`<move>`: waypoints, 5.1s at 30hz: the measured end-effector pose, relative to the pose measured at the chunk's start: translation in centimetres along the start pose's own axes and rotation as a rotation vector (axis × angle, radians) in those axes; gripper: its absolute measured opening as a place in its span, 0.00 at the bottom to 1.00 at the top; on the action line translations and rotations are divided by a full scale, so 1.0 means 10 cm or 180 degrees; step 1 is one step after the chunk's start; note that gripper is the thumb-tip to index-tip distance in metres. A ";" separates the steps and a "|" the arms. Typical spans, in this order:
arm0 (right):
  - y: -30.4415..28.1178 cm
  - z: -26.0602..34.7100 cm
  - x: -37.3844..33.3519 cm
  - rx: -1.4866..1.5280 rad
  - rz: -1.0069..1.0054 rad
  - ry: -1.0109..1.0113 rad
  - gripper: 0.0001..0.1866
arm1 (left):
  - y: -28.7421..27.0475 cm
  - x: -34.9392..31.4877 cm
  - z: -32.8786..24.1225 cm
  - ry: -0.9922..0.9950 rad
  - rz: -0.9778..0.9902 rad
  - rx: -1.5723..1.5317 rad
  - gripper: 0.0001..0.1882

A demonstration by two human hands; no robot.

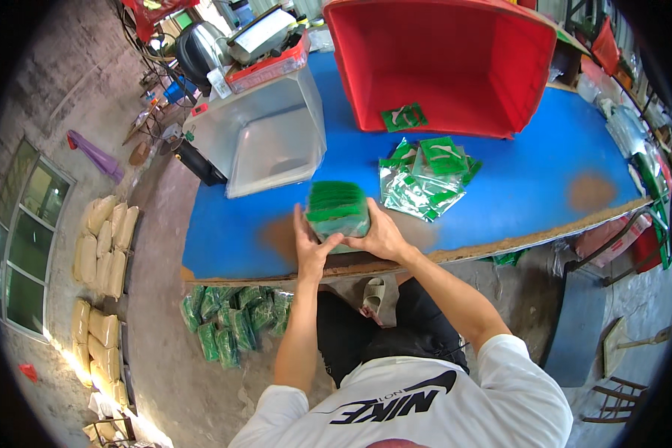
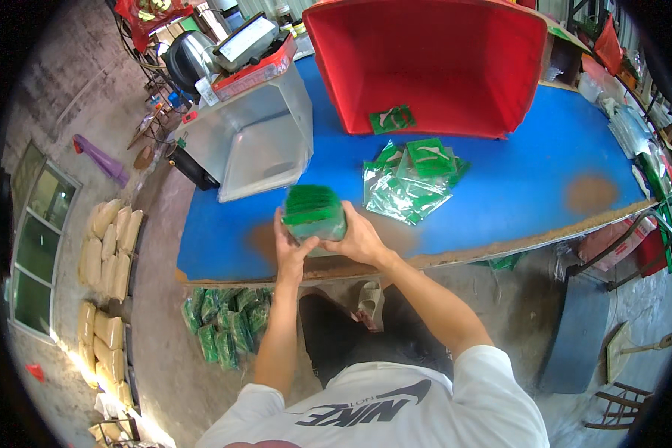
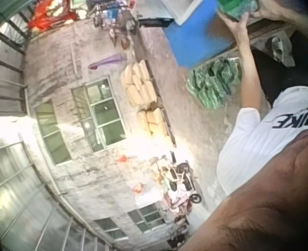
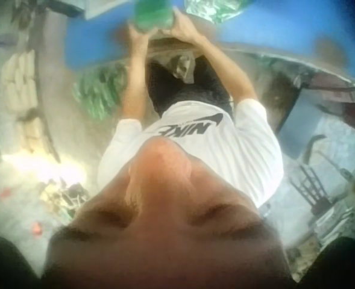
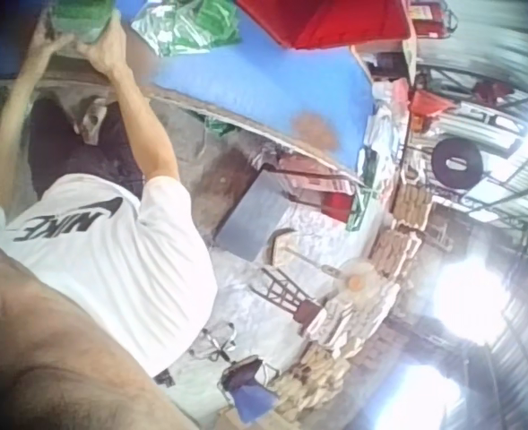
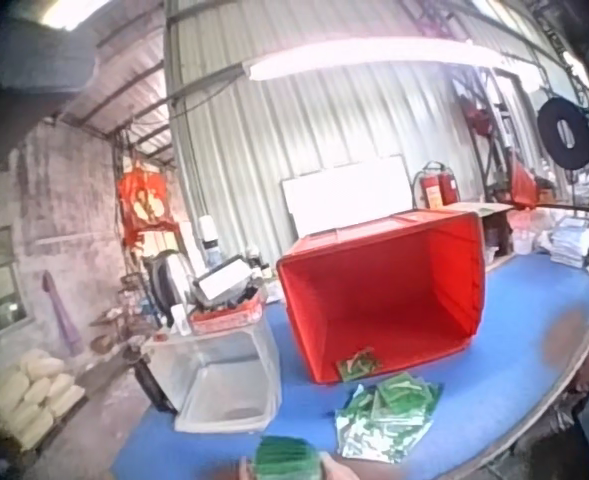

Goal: The recorder is counting and stacking small green packets and placing them into a larger clear plastic bag.

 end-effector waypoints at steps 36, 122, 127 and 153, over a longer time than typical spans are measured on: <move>-0.17 1.06 0.00 -0.2463 -0.0176 -0.2045 0.65 | -0.11 -0.08 -0.25 -0.0115 0.1159 0.1099 0.47; -0.37 0.22 -0.19 0.2583 -0.0230 0.1869 0.29 | -0.53 0.35 -0.03 0.0019 0.0669 0.3453 0.26; -0.14 0.32 0.00 0.2429 0.0451 0.1975 0.27 | -0.42 0.40 -0.13 -0.0117 0.0484 0.3518 0.26; -0.41 0.37 0.01 0.1489 0.1076 0.2418 0.30 | -0.17 0.09 -0.23 -0.0393 0.0040 0.2025 0.26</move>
Point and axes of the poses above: each hand's wrist, its own x-axis towards the middle knuckle, its own y-axis out of the palm, z = x × y, the point moved 2 cm from there along x, towards the middle knuckle, and after that the axes turned 2 degrees about x, right-handed, at the moved point
